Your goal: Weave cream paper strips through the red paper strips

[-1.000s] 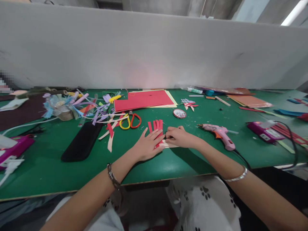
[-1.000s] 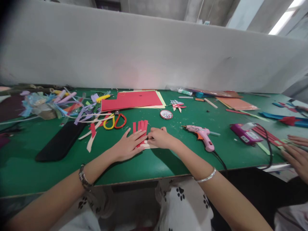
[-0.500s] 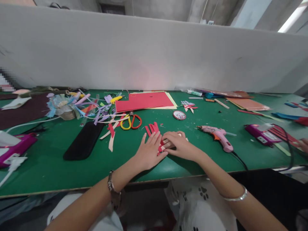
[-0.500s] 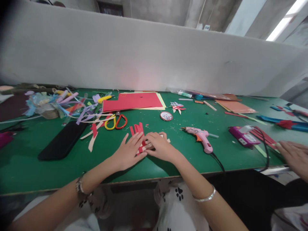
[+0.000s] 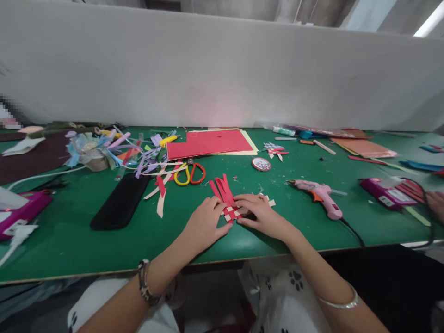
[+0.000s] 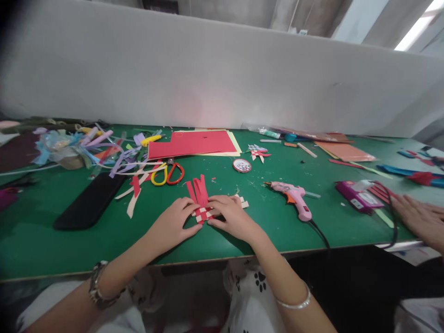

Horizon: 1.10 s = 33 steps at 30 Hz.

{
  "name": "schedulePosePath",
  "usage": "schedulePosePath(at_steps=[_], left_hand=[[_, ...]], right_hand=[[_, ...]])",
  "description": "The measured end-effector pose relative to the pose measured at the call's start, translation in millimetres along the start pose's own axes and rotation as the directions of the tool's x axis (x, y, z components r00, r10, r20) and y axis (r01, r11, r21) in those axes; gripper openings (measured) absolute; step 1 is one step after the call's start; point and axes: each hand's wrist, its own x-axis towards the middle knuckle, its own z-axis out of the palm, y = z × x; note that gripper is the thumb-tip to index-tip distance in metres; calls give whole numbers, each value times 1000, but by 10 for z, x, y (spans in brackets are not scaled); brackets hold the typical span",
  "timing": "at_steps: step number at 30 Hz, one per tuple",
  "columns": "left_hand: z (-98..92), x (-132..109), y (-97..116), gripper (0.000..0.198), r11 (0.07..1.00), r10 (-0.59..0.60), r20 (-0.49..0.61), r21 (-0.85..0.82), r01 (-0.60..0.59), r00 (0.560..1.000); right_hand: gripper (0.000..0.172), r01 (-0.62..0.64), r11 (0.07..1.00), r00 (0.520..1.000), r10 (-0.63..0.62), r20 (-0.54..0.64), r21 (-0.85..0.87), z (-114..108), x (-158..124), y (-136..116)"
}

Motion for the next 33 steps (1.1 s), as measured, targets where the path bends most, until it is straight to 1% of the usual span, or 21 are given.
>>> schedulePosePath(at_steps=[3,6,11,16,21,23,28,33], left_hand=[[34,-10,14,25,997,-6,-35,-73,4,999],[58,-16,17,26,996,-2,-35,-87,-1,999],[61,-13,0,26,999,-7,-14,-40,6,1000],[26,-30,-16,30,1000,13,-7,-23,-13,1000],[6,-17,13,18,992,48,16,112,-50,999],[8,-14,26,16,987,51,13,151,-52,999],[23,-21,31,28,987,44,-10,153,-42,999],[24,-14,38,14,993,-7,-11,122,8,1000]], right_hand=[[30,5,1000,1000,-5,-3,-1,8,-5,10],[30,0,1000,1000,0,-15,-9,26,-6,13],[28,2,1000,999,-3,-34,-30,39,-13,4],[29,-21,1000,1000,21,-8,-1,18,-37,30],[26,-10,1000,1000,10,-28,-11,22,-40,50],[24,0,1000,999,-1,-40,-29,22,-41,46],[18,23,999,999,-24,-36,-35,5,-44,45],[15,27,1000,998,-28,-65,-8,33,-38,68]])
